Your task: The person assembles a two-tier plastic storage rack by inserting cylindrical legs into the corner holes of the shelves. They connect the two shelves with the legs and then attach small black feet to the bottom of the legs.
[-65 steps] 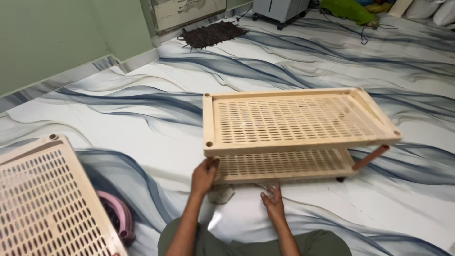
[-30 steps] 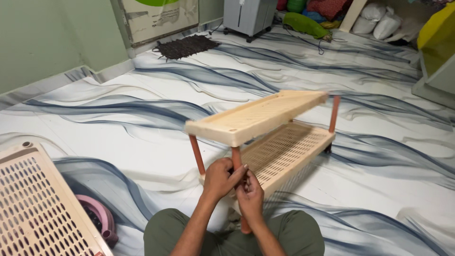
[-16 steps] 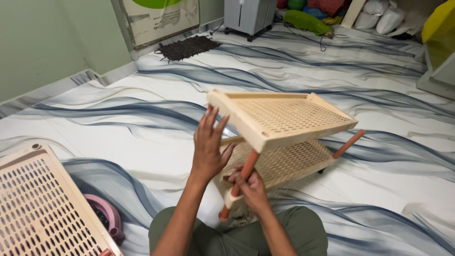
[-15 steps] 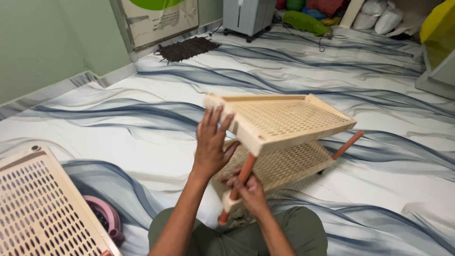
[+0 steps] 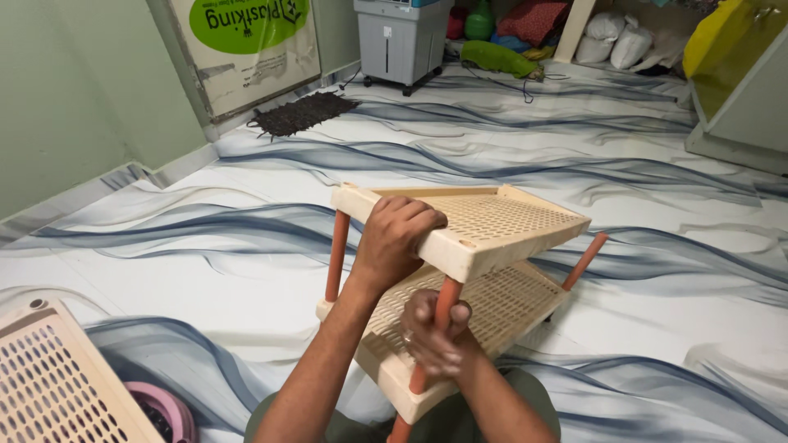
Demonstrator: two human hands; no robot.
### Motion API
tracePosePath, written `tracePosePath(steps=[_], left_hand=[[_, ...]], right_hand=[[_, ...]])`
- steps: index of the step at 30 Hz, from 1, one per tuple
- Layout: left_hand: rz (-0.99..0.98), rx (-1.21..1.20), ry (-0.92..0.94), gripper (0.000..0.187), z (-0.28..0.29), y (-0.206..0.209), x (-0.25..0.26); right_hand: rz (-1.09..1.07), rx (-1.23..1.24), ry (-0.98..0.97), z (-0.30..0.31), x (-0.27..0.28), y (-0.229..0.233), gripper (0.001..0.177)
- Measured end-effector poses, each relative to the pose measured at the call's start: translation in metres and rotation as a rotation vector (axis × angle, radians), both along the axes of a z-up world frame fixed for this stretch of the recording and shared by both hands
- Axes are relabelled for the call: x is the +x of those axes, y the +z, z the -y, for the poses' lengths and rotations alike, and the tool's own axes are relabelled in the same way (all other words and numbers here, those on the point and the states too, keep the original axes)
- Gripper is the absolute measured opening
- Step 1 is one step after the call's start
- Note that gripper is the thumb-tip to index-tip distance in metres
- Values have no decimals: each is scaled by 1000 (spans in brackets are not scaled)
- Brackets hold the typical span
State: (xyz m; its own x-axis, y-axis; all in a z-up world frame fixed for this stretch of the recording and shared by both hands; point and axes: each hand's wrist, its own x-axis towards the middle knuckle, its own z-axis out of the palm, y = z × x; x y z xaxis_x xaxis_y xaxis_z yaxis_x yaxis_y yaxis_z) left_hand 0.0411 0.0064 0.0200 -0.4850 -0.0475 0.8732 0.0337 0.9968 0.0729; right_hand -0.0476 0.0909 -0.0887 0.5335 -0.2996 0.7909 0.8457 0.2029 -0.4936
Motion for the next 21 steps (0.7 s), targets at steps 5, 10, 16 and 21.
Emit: tracePosePath(steps=[5, 10, 16, 21], left_hand=[[-47, 34, 35, 26, 1, -6, 2], [-27, 72, 92, 26, 2, -10, 4], [-2, 65, 68, 28, 1, -10, 5], [-31, 67, 91, 29, 2, -16, 0]], right_hand=[[-47, 187, -275, -23, -16, -5, 26], [-169, 313, -399, -34, -23, -2, 27], [-277, 452, -676, -48, -10, 6, 26], [-515, 743, -1381, -56, 7, -6, 28]])
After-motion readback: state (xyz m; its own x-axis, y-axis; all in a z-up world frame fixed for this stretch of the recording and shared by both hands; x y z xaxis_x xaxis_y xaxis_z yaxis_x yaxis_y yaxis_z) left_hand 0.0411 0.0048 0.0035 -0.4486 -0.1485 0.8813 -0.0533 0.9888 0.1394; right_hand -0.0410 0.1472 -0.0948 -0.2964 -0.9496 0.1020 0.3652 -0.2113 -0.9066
